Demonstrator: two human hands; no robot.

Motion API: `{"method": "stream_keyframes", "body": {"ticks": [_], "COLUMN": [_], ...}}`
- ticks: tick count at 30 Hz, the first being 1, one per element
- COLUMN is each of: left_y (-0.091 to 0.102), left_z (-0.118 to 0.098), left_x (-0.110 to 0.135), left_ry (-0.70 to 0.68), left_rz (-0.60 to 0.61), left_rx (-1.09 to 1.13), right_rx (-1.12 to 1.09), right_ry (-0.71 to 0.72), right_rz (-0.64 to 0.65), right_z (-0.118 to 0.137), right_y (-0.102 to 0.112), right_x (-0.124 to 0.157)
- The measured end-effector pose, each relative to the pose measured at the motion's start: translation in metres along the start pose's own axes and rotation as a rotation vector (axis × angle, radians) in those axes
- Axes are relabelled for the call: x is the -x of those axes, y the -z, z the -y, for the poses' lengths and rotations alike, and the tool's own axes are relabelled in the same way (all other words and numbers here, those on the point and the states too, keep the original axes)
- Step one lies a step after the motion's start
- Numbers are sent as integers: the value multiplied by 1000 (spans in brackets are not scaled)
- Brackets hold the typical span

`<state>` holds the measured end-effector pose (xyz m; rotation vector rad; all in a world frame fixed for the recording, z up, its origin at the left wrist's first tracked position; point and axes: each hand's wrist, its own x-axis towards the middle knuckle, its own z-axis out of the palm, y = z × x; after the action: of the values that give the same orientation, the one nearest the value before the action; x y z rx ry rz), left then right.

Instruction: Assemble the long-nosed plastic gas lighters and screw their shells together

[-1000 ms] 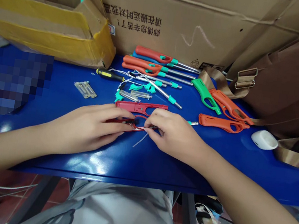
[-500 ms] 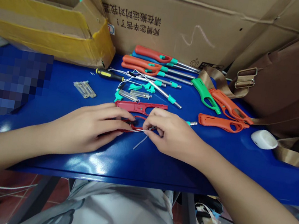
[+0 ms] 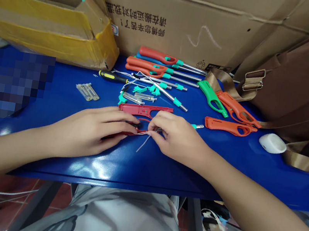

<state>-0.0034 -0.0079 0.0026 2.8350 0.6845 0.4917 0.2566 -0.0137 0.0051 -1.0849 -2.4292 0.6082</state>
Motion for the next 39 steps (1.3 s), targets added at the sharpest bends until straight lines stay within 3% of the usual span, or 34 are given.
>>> {"method": "stream_keyframes", "body": {"ticks": [12, 19, 28, 39], "left_y": [-1, 0, -1, -1], "left_z": [1, 0, 2, 2], "left_x": [1, 1, 2, 1], "left_ry": [-27, -28, -43, -46], "left_rz": [-2, -20, -8, -21], "left_rx": [-8, -2, 2, -7], "right_rx": [28, 77, 78, 114], "right_ry": [-1, 25, 48, -29], "right_rz": [-18, 62, 47, 94], "right_z": [-1, 1, -5, -3], "right_y": [-2, 2, 0, 0], "right_x": [0, 0, 0, 0]}}
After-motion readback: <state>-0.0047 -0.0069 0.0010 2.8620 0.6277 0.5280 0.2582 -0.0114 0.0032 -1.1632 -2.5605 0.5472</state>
